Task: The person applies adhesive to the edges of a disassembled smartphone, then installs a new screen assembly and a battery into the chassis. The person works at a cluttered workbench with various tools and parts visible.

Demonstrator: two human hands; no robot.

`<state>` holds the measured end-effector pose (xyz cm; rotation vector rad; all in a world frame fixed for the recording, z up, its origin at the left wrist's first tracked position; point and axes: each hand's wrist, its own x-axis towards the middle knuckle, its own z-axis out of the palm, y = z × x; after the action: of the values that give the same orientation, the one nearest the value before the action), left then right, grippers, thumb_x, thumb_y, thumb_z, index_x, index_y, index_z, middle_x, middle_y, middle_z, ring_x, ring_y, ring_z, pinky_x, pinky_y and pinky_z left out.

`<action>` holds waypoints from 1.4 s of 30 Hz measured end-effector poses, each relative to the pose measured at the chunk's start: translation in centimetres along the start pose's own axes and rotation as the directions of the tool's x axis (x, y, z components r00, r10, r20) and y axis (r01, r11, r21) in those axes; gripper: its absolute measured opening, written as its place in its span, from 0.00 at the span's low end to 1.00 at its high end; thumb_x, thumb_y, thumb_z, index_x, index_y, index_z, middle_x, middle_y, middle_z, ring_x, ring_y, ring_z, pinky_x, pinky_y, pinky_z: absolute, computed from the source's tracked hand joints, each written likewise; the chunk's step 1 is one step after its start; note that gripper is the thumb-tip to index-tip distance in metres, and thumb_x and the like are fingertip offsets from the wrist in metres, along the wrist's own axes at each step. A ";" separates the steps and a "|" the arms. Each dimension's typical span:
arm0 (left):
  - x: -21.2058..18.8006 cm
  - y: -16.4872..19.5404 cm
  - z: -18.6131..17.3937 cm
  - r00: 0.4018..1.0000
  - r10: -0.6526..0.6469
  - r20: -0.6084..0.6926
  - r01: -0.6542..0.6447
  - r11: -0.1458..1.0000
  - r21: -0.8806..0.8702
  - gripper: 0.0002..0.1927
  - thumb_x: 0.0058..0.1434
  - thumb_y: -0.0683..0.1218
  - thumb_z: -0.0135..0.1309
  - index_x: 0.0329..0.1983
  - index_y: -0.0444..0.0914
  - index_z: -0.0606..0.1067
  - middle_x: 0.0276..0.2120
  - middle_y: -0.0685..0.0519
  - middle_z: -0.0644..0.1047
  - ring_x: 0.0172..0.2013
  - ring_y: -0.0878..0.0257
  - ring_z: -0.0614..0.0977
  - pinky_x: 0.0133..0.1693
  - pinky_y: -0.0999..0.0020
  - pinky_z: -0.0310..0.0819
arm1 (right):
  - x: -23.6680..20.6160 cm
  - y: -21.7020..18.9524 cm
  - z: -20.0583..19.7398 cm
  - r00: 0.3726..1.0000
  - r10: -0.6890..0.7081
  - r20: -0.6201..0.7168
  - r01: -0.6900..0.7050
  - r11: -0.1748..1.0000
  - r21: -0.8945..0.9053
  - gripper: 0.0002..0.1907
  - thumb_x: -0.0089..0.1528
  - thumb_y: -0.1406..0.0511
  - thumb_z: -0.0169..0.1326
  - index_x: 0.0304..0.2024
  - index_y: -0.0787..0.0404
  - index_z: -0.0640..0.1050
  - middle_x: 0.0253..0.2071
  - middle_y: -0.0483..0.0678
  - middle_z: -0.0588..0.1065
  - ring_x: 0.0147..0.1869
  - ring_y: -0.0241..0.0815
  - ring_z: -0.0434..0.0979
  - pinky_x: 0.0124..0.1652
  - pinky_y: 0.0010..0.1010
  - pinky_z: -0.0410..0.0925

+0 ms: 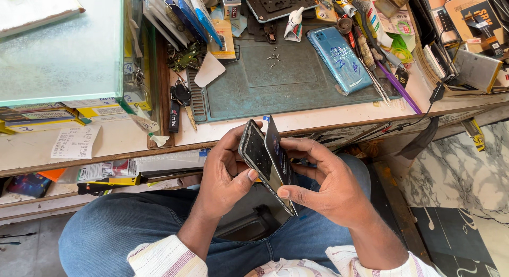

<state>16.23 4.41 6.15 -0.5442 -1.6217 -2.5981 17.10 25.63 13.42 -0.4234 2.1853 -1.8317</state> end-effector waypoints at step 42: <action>-0.2 -0.3 -0.4 0.998 -0.064 -0.015 0.064 0.998 -0.007 0.39 0.59 0.52 0.60 0.69 0.29 0.64 0.57 0.42 0.75 0.55 0.58 0.80 0.59 0.59 0.78 | 0.3 0.8 1.4 0.999 0.018 0.027 -0.019 0.998 0.054 0.39 0.53 0.68 0.70 0.65 0.64 0.70 0.64 0.52 0.72 0.69 0.44 0.72 0.68 0.40 0.67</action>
<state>16.24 4.18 5.71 -0.4798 -1.6530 -2.6467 17.34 24.36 12.33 -0.4127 2.1100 -1.8601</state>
